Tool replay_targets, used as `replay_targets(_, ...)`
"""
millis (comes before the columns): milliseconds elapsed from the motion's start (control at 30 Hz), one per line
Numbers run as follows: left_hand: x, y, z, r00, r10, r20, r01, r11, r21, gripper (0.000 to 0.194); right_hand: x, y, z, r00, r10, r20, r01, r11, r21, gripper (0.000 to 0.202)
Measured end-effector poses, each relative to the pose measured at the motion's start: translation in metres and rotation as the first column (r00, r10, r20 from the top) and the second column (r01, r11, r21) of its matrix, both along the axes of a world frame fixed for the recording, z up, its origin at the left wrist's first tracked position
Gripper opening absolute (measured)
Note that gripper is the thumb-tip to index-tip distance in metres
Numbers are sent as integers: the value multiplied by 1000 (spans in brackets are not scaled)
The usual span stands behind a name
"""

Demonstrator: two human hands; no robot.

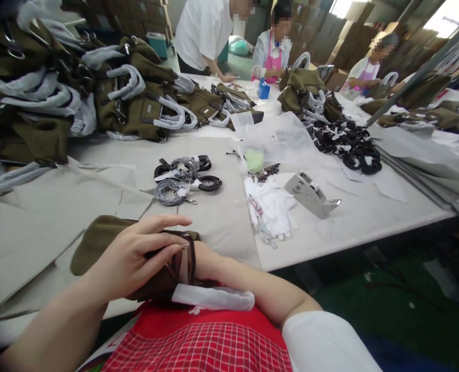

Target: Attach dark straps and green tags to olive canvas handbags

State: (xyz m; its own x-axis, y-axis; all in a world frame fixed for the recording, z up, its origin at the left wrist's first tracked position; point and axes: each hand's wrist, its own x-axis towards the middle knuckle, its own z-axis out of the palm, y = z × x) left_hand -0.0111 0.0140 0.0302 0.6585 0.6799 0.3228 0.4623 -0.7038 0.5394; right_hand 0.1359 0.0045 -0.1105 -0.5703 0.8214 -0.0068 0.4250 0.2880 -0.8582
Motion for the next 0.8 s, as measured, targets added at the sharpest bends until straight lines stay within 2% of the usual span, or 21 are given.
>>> replay_targets(100,8,11,-5,1000,-17,-23,14,991,-132,22,18,5,17,993,-30,113,24,998,56,10)
replay_targets(167,9,16,-9,1000,24,12,-21,980,-200,18,40,18,26,959,-162,233,132,981,141,19)
replay_targets(267,4,22,-16,996,43,83,-17,959,-284,15,77,48,32,780,-444,441,337,892,303,30)
replay_targets(300,2,24,-18,992,46,114,-9,952,-305,14,87,59,32,718,-496,489,370,866,335,31)
replay_targets(367,-2,26,-21,981,61,187,4,945,-328,15,101,78,28,664,-509,548,379,861,340,32)
replay_targets(533,-5,26,-25,958,88,271,16,933,-359,14,100,97,10,664,-451,597,337,893,300,24)
replay_targets(633,-5,26,-27,947,141,290,-20,924,-383,13,93,97,5,712,-441,547,339,897,283,26)
replay_targets(733,-5,27,-29,942,177,285,-46,909,-413,14,89,95,10,800,-419,430,346,907,240,16)
replay_targets(800,-5,28,-30,940,185,285,-49,903,-426,14,87,93,19,857,-404,321,360,914,188,18)
